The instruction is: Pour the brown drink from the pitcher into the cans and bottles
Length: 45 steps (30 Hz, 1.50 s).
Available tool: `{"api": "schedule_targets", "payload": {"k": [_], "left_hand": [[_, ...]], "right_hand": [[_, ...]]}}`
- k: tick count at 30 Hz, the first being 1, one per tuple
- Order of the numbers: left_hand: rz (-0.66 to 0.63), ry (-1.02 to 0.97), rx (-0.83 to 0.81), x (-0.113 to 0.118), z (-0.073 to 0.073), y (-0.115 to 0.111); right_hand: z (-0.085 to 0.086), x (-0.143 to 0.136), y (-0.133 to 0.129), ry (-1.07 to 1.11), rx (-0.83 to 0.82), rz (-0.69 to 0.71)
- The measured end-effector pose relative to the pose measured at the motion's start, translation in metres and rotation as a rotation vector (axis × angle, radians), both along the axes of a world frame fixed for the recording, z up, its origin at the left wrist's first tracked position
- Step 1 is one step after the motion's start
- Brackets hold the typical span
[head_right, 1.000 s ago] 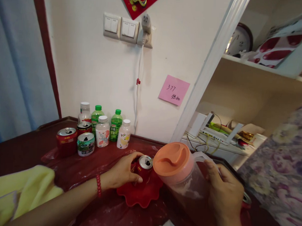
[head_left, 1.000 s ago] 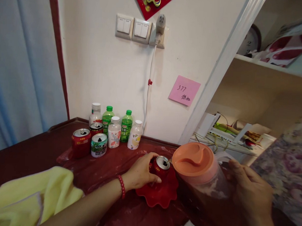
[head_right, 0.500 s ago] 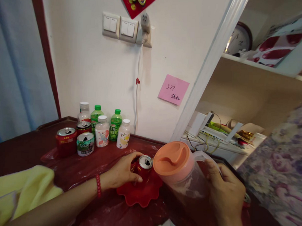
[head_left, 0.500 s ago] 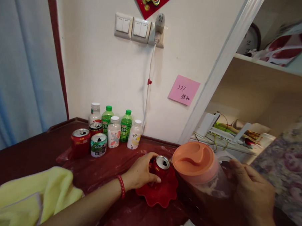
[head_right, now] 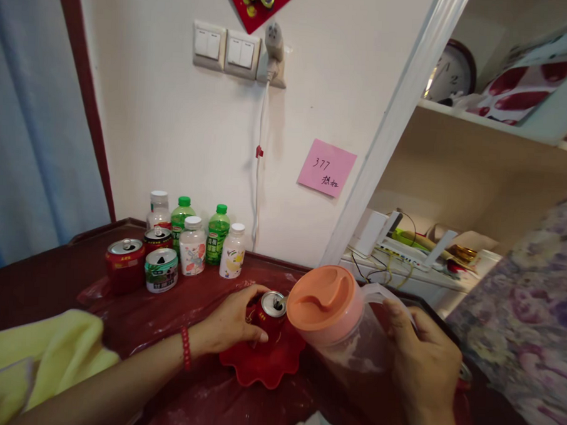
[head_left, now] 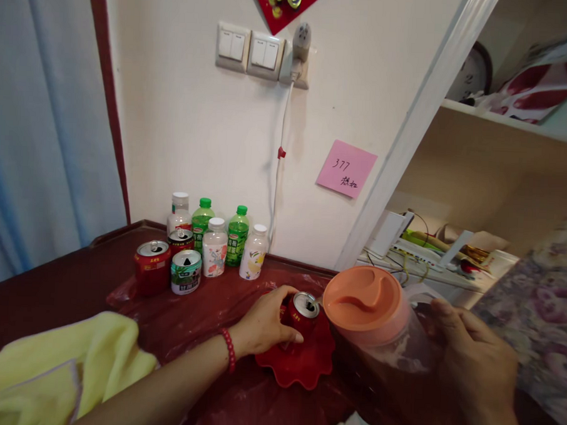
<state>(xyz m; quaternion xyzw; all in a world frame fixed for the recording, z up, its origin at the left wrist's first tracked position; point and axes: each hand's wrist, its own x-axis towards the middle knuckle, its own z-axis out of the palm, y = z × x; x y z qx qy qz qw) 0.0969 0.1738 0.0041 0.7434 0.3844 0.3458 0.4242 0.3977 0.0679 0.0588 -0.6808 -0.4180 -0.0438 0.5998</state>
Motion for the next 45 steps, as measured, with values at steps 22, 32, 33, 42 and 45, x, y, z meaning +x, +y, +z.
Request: {"api": "schedule_targets", "payload": {"k": [22,32,33,42,45], "left_hand": [[0.002,0.001,-0.006,0.002,-0.004,0.002],[0.007,0.029,-0.014,0.001,-0.001,0.001],[0.009,0.029,-0.013,0.001,-0.001,0.001],[0.005,0.009,-0.014,0.001,-0.002,0.002],[0.009,0.016,-0.022,0.001,-0.001,0.001]], "right_hand": [[0.007,-0.012,-0.005,0.085,-0.049,0.011],[0.005,-0.010,-0.005,0.084,-0.047,-0.005],[0.006,-0.010,-0.005,0.085,-0.049,-0.012],[0.005,-0.009,-0.003,0.082,-0.023,0.006],[0.005,-0.009,-0.004,0.050,-0.025,-0.002]]}}
